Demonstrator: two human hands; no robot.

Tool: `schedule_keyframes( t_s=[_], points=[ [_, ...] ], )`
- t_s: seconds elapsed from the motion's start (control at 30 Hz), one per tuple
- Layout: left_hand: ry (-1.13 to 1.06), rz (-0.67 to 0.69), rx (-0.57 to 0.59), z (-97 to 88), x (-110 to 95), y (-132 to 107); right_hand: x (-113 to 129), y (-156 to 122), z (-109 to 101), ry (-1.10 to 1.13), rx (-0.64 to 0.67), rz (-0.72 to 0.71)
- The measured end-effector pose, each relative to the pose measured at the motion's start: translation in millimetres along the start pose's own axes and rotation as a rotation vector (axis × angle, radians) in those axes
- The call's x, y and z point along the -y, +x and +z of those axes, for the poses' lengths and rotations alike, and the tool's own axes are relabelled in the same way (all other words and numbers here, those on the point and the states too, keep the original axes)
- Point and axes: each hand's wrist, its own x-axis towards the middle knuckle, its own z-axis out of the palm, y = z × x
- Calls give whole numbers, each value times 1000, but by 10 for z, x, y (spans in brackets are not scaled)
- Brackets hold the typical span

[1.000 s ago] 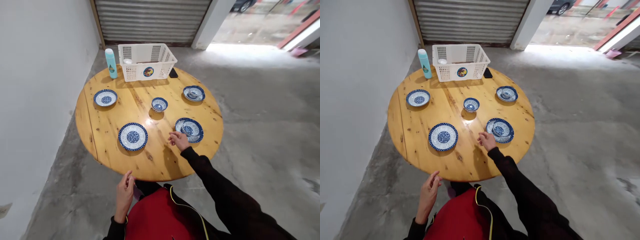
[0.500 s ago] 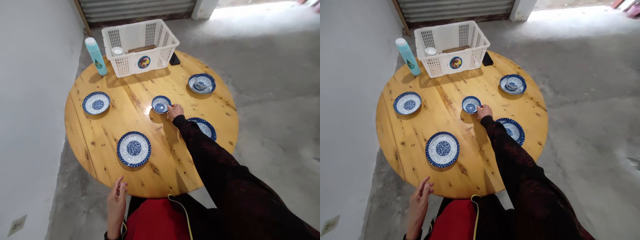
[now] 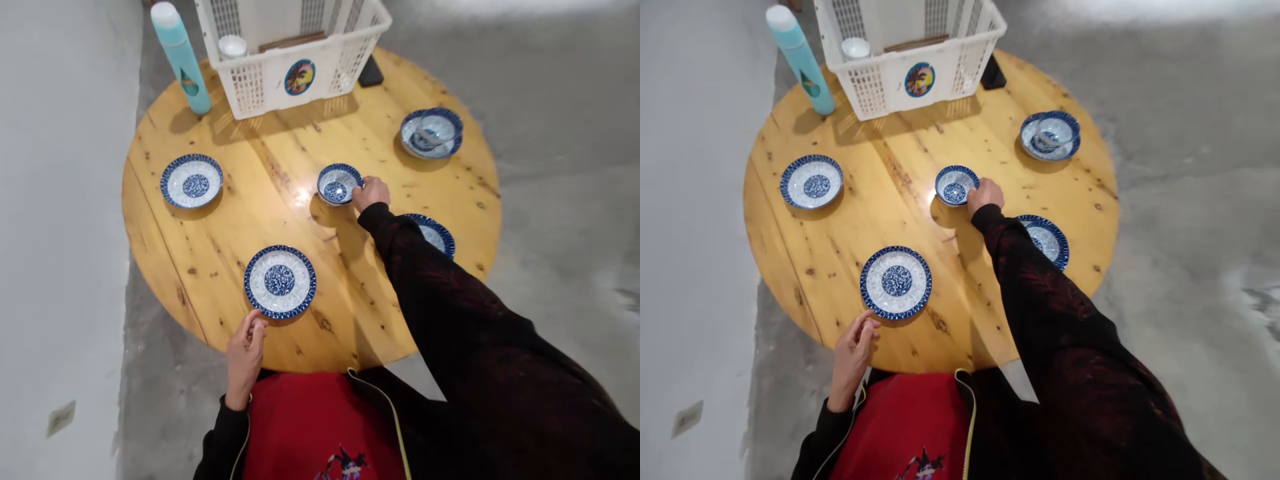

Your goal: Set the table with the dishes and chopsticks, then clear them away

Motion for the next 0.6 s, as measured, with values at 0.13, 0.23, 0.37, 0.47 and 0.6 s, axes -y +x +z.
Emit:
schedule_keyframes(
  t_s=[0.13,0.23,0.37,0.47,0.6],
  points=[
    [5,70,72,-156,-34,238,136,-37,-58,3,-50,59],
    [11,102,93,-221,-126,449,162,-45,-53,27,-60,77],
    [37,161,124,-203,-359,720,90,-20,-24,52,-115,69],
    [39,237,147,-157,-520,889,21,-72,-63,129,-162,50],
    [-33,268,165,-142,-594,1027,52,-494,-267,437,-128,-39]
  ],
)
